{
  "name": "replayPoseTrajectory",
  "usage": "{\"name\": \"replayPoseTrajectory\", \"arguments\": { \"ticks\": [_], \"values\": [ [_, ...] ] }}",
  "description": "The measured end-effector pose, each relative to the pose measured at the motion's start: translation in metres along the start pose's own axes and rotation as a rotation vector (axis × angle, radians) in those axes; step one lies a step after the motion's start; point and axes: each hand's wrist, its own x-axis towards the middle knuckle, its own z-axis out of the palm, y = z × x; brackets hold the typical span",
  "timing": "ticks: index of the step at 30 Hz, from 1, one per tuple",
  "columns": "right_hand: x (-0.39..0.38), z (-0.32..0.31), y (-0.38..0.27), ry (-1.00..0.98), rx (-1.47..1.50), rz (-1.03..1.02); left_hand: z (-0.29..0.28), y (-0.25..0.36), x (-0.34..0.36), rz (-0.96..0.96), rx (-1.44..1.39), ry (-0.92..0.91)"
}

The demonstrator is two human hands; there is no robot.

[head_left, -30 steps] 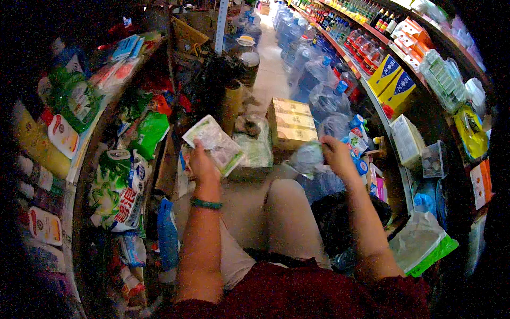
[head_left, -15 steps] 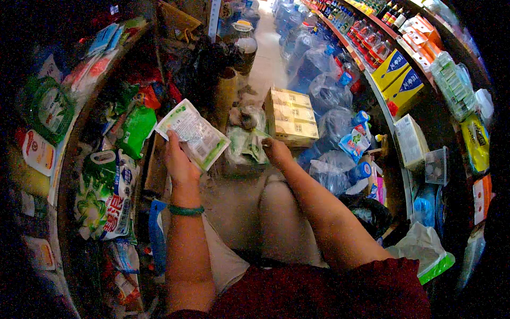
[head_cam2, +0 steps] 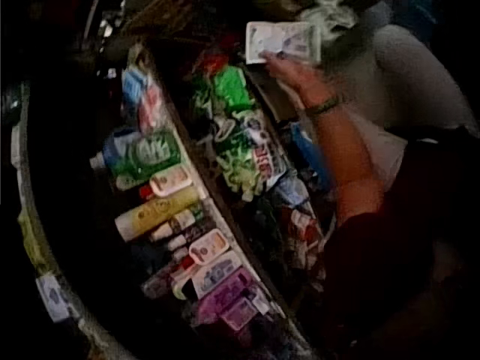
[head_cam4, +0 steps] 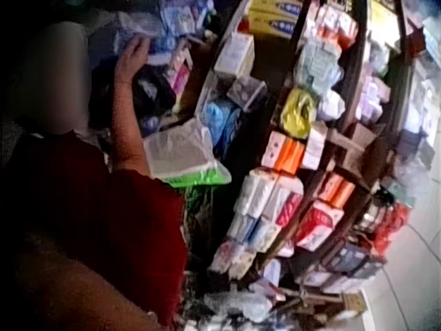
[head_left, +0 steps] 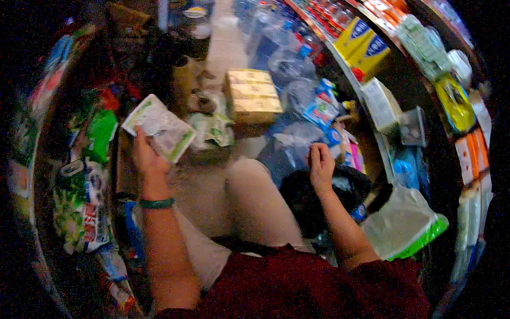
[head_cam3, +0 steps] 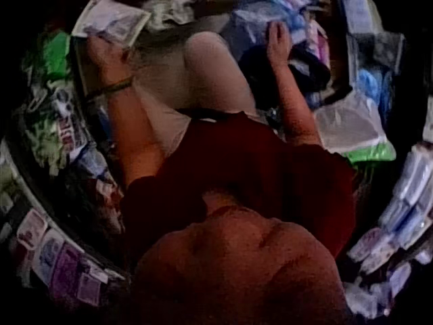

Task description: The person sits on the floor in a cluttered storage area and repeatedly picks up small white packets, stamps them with a red hand stamp, and places them into a plastic bag. The person also handles a blue box and other items on the floor.

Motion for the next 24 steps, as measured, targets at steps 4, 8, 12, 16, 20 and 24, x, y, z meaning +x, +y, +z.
{"name": "replayPoseTrajectory", "arguments": {
  "ticks": [4, 8, 12, 16, 20, 24],
  "values": [
    [-0.012, -0.061, 0.042, 0.152, -0.122, 0.109, -0.026, -0.009, 0.024, -0.169, -0.116, -0.049],
    [-0.031, -0.103, 0.079, -0.009, -0.622, 0.12, 0.002, -0.013, -0.001, -0.169, -0.051, 0.01],
    [-0.045, -0.107, 0.102, -0.251, -1.081, 0.123, 0.006, -0.016, -0.005, -0.126, 0.022, 0.014],
    [-0.045, -0.104, 0.11, -0.283, -1.28, 0.084, 0.006, -0.014, -0.009, -0.112, 0.05, 0.016],
    [-0.02, -0.104, 0.112, -0.298, -1.312, 0.472, 0.012, -0.011, -0.019, -0.088, 0.07, 0.018],
    [-0.004, -0.117, 0.136, -0.2, -1.181, 0.479, 0.006, -0.012, -0.014, -0.085, 0.069, -0.041]
  ]
}}
